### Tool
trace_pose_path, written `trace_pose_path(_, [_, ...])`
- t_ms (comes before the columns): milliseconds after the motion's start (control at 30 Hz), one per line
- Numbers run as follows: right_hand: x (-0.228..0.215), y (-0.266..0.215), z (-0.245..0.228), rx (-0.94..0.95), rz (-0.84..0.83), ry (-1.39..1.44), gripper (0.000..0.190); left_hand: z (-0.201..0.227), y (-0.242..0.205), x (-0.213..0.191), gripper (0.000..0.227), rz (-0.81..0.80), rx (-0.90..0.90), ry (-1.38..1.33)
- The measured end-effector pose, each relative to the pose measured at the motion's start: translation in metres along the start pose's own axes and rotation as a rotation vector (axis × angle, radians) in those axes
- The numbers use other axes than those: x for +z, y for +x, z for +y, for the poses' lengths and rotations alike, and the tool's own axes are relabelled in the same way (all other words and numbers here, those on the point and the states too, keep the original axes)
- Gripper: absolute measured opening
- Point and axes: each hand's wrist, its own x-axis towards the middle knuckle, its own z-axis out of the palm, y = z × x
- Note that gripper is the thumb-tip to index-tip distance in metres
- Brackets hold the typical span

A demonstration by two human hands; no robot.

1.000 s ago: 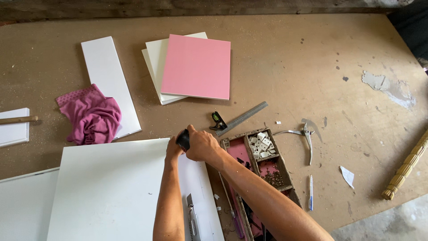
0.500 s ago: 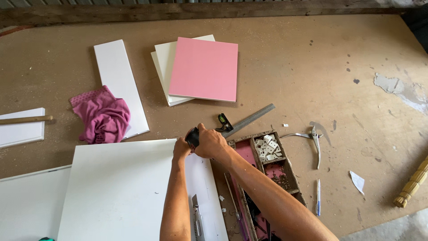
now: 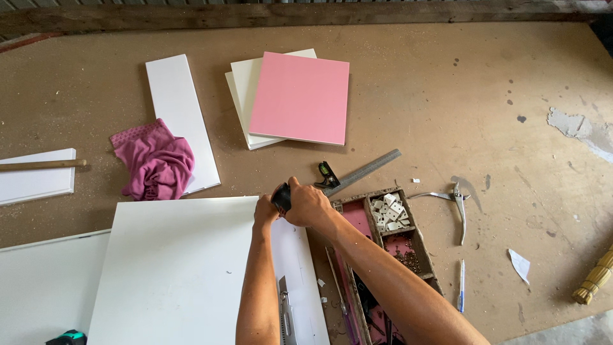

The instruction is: The person uses a power drill to drive screws into a white cabinet door, securing small black plastic fittings. They repeatedly pick up screws from a nearby box and insert them into the door while working at a cluttered workbench.

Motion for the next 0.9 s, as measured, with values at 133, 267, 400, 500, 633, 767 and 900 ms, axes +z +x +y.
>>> trace_pose_path(133, [0.005, 0.008, 0.004, 0.01, -0.023, -0.024, 0.083, 0.0, 0.001, 0.0, 0.027, -0.002, -0.006, 0.019])
trace_pose_path(267, [0.0, 0.003, 0.001, -0.011, -0.016, 0.003, 0.081, 0.0, 0.002, 0.002, 0.029, -0.003, -0.012, 0.025])
trace_pose_path(400, [0.008, 0.011, 0.006, 0.002, -0.01, 0.007, 0.084, 0.002, 0.0, 0.001, 0.031, -0.006, -0.017, 0.027])
trace_pose_path(500, [0.008, 0.01, 0.008, 0.005, -0.001, 0.013, 0.083, 0.002, 0.0, 0.002, 0.029, 0.007, -0.017, 0.013])
trace_pose_path(633, [0.004, 0.004, 0.007, -0.008, 0.006, -0.003, 0.087, 0.002, 0.001, 0.004, 0.031, -0.008, -0.034, 0.018])
trace_pose_path(767, [-0.003, 0.0, 0.004, -0.021, -0.016, -0.002, 0.089, 0.003, 0.0, 0.004, 0.027, -0.003, -0.056, 0.055])
trace_pose_path(900, [0.005, 0.014, 0.013, -0.009, -0.032, -0.015, 0.09, 0.004, 0.004, 0.003, 0.023, 0.011, -0.018, 0.015])
